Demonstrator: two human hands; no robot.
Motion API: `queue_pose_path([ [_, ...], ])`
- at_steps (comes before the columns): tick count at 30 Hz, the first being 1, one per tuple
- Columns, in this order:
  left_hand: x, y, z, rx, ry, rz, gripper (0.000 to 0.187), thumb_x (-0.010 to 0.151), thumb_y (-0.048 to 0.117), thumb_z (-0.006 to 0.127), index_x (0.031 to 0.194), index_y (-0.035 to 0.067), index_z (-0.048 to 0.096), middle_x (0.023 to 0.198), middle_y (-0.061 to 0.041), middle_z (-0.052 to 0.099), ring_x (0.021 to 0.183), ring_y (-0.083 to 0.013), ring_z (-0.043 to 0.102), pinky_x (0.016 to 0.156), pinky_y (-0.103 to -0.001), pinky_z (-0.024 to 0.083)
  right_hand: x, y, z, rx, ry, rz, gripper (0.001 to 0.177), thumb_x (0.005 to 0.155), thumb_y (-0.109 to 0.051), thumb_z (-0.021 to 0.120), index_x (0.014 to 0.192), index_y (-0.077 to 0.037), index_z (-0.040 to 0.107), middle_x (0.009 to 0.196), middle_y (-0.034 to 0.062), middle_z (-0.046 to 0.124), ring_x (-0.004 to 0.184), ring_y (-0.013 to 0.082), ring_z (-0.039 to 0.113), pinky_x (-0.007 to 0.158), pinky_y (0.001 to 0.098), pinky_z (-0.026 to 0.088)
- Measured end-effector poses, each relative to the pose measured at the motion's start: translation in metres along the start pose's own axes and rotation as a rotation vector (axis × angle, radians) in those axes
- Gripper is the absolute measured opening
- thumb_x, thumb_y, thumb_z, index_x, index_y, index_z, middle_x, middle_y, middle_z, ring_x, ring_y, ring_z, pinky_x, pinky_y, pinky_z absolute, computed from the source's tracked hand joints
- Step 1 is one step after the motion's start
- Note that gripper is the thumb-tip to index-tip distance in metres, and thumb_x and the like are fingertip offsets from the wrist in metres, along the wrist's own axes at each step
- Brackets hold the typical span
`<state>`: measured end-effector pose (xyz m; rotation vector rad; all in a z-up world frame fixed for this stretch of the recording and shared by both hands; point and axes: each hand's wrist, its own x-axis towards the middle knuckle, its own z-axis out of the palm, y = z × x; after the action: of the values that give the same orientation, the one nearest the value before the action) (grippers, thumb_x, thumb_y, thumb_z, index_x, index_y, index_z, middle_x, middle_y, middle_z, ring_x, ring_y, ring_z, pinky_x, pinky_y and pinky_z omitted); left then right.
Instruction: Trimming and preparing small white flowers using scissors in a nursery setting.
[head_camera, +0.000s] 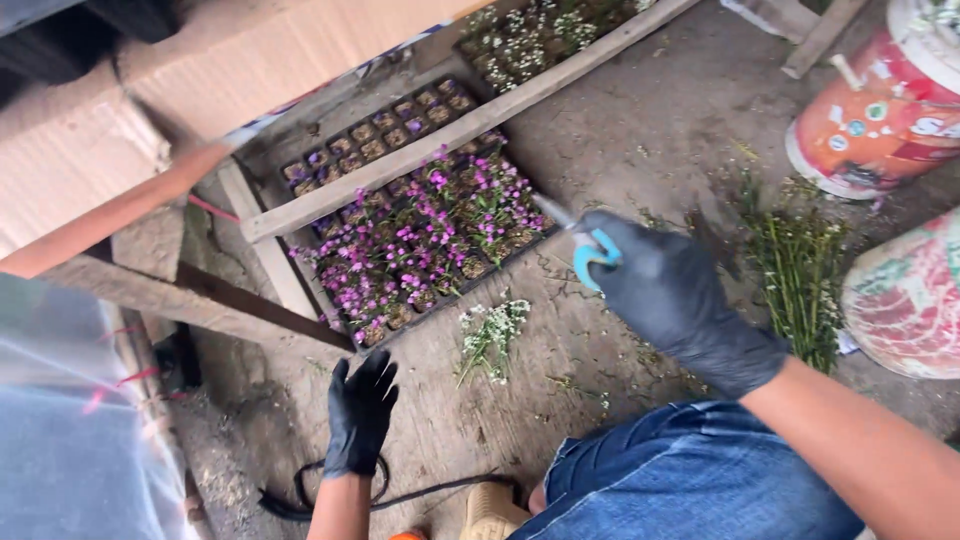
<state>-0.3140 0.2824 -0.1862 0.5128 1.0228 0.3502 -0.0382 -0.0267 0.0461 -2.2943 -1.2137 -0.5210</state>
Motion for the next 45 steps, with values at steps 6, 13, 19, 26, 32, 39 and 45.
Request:
queue_pose_path([
  [6,-0.017,-0.004,-0.077,-0.107,0.121,0.008,0.053,0.097,0.059,0.046,0.118,0.016,0.070,0.130,-0.002,0.071,0.121,-0.0223,0.064,0.098,-0.036,0.037,-0.005,-0.063,0.046,0.234,-0.509,-0.087,0.037,0.086,-0.019,0.078,0.121,-0.023,0.069,0.060,-0.0024,0.070,0.039,0.0151,0.058,0.034,0.0348,0.050],
  [13,0.004,-0.042,-0.062,-0.133,0.083,-0.069,0.048,0.100,0.055,0.045,0.111,0.017,0.073,0.123,-0.002,0.075,0.120,-0.0233,0.066,0.097,-0.038,0.036,-0.002,-0.019,-0.039,0.131,-0.381,0.009,0.043,0.084,-0.017,0.074,0.127,-0.020,0.071,0.085,-0.0003,0.080,0.042,0.0152,0.065,0.046,0.0364,0.056],
  [19,0.020,-0.090,-0.045,-0.031,0.020,-0.088,0.035,0.102,0.052,0.046,0.110,0.026,0.069,0.122,-0.003,0.076,0.122,-0.0284,0.067,0.096,-0.041,0.035,-0.065,0.051,-0.108,-0.314,-0.527,0.812,0.053,0.080,-0.044,0.072,0.133,-0.042,0.072,0.105,-0.0043,0.083,0.097,0.0161,0.077,0.090,0.0304,0.051],
  [26,-0.006,-0.117,-0.026,0.102,-0.106,-0.116,0.039,0.100,0.052,0.050,0.109,0.021,0.073,0.120,-0.002,0.077,0.111,-0.0247,0.070,0.085,-0.037,0.039,-0.190,0.152,-0.116,-0.137,-0.466,0.895,0.058,0.088,-0.036,0.074,0.143,-0.018,0.073,0.096,0.0126,0.087,0.096,0.0157,0.076,0.089,0.0300,0.051],
  [32,-0.094,-0.091,0.068,0.510,-0.225,0.035,0.044,0.095,0.032,0.046,0.120,0.011,0.076,0.131,-0.009,0.077,0.117,-0.0299,0.073,0.095,-0.041,0.046,-0.097,0.060,-0.141,-0.361,-0.917,0.951,0.044,0.090,-0.055,0.054,0.132,-0.050,0.067,0.101,0.0025,0.086,0.105,0.0241,0.079,0.090,0.0327,0.054],
  [39,-0.145,-0.084,0.245,0.892,-0.902,0.189,0.060,0.092,0.025,0.067,0.149,0.010,0.054,0.146,-0.011,0.063,0.129,-0.0269,0.064,0.107,-0.040,0.051,-0.036,0.041,-0.082,-0.038,-0.725,0.449,0.047,0.084,-0.039,0.067,0.131,-0.032,0.065,0.100,0.0117,0.078,0.095,0.0394,0.075,0.082,0.0489,0.058],
  [45,-0.135,-0.113,0.326,0.896,-0.834,0.213,0.052,0.096,0.023,0.067,0.145,0.010,0.055,0.134,-0.015,0.062,0.121,-0.0297,0.063,0.099,-0.042,0.053,-0.034,0.056,-0.052,0.121,-0.538,0.172,0.026,0.093,-0.029,0.069,0.109,-0.010,0.063,0.070,0.0192,0.072,0.071,0.0463,0.073,0.064,0.0527,0.061],
])
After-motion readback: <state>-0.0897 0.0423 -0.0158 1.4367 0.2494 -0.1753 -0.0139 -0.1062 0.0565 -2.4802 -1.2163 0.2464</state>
